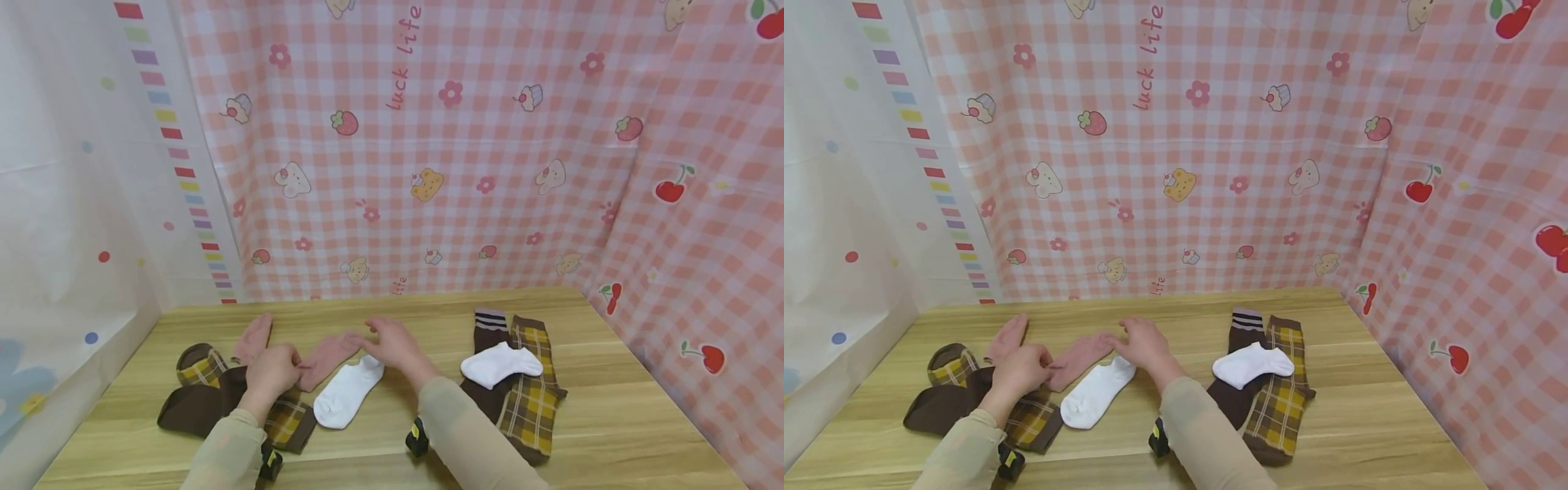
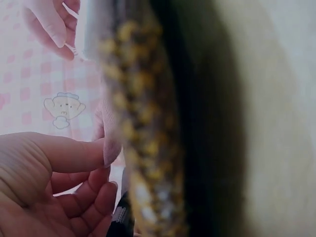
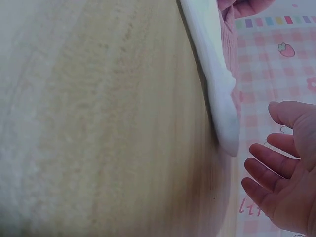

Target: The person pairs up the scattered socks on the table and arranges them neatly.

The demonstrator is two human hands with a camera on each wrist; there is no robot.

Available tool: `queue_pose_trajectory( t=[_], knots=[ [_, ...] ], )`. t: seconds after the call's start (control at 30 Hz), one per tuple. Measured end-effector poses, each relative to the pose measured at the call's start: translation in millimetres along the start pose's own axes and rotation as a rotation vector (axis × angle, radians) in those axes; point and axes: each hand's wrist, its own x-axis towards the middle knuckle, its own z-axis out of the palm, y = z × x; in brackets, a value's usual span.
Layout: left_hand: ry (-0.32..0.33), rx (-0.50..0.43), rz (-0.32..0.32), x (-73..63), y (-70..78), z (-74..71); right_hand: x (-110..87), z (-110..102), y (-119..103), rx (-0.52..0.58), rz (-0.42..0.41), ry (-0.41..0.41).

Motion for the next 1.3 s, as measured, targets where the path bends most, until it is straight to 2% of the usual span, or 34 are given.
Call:
queue_pose_trajectory(
  t=[0.33, 0.73, 1.03, 1.3],
  knots=[
    [0.075, -0.036, 0.065, 2.2, -2.0, 5.6, 3.2, 1.6, 1.0, 0.008, 0.021, -0.025],
    [0.112, -0.060, 0.124, 3.1, -0.4, 6.6, 10.3, 5.7, -2.6, 0.009, 0.023, -0.057],
    [0.115, -0.083, 0.136, 3.4, 0.7, 6.2, 13.3, 9.5, -7.4, 0.045, 0.051, -0.055],
    [0.101, -0.089, 0.135, 1.4, 0.1, 5.3, 13.4, 9.4, -12.0, -0.003, 0.073, -0.062]
  ],
)
